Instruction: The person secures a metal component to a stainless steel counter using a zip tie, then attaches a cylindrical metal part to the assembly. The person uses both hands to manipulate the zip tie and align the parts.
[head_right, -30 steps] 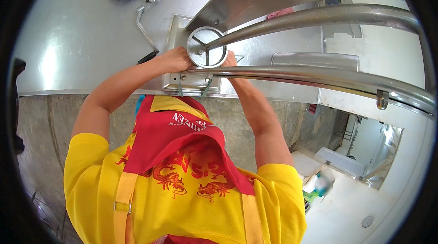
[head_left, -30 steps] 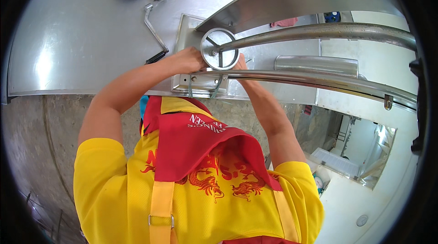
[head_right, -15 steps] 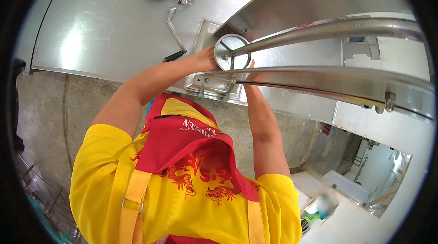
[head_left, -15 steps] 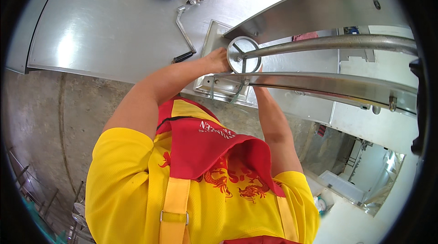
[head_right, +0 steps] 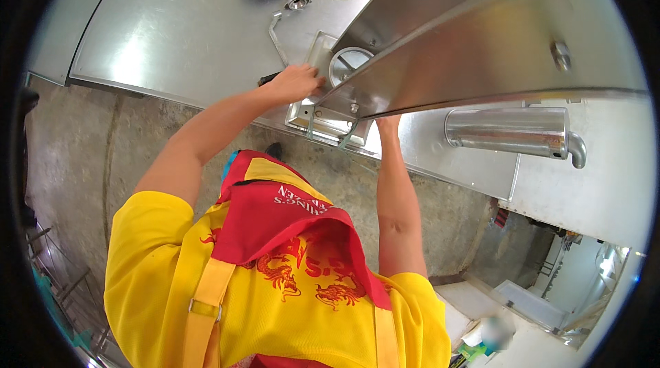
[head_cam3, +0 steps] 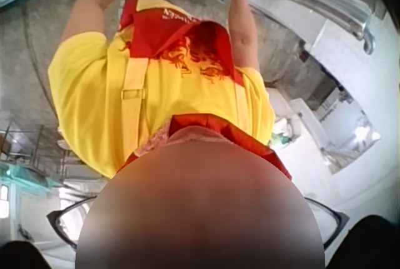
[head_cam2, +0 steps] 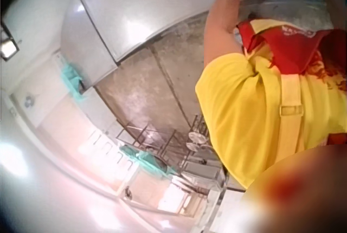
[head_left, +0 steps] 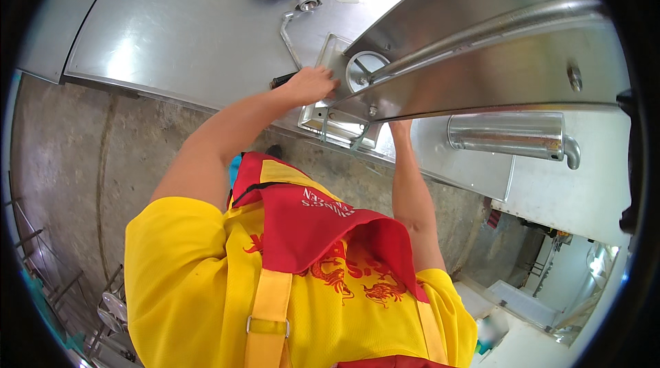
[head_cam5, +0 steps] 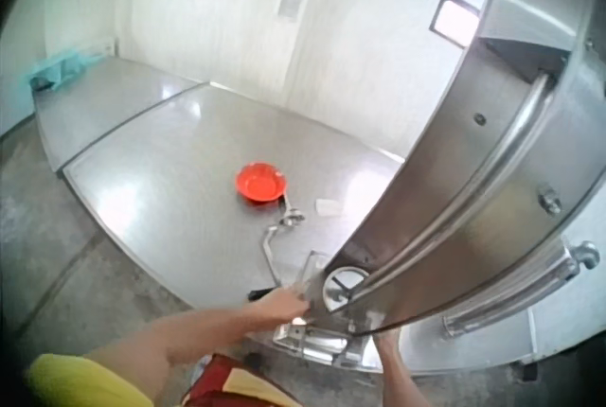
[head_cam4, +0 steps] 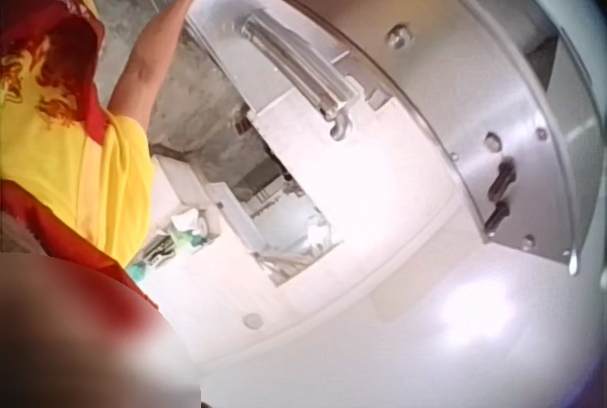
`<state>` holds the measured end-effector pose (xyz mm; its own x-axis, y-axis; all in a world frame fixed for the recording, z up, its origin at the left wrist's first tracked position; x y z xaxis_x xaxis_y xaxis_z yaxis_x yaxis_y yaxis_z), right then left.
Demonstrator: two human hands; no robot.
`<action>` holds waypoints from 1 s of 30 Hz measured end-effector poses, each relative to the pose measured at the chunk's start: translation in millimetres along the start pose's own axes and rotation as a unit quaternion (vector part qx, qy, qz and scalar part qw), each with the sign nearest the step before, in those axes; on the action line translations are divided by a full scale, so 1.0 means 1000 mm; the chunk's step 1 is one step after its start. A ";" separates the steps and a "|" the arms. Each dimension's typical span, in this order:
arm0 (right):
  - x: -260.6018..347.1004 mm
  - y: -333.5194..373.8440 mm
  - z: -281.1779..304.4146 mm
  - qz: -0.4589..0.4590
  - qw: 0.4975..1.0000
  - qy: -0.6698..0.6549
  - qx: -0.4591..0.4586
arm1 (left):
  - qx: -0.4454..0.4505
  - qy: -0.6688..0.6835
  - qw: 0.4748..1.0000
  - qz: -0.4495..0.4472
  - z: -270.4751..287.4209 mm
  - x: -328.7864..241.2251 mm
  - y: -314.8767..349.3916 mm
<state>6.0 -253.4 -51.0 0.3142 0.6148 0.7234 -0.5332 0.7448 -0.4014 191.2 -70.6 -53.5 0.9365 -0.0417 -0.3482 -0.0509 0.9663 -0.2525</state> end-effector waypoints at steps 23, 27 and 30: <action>0.112 0.147 -0.094 -0.023 0.963 -0.003 0.267 | -0.076 0.274 0.838 0.466 -0.055 -0.060 0.182; 0.090 0.175 -0.109 -0.269 0.902 -0.125 0.313 | -0.026 0.527 0.702 0.478 -0.069 -0.125 0.195; 0.083 0.209 -0.106 -0.472 0.720 -0.413 0.297 | -0.004 0.613 0.652 0.447 -0.100 -0.157 0.233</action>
<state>3.7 -19.7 -134.1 0.3142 -0.6388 0.7023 -0.7072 0.3360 0.6221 -2.5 135.3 -147.5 -0.4484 0.3606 -0.8179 -0.3925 0.7426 0.5426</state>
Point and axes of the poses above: each hand's wrist, its own y-axis away from the middle knuckle, its own z-axis out of the back of the hand, x = y × z, the point moved 8 cm from there along -y, towards the middle knuckle
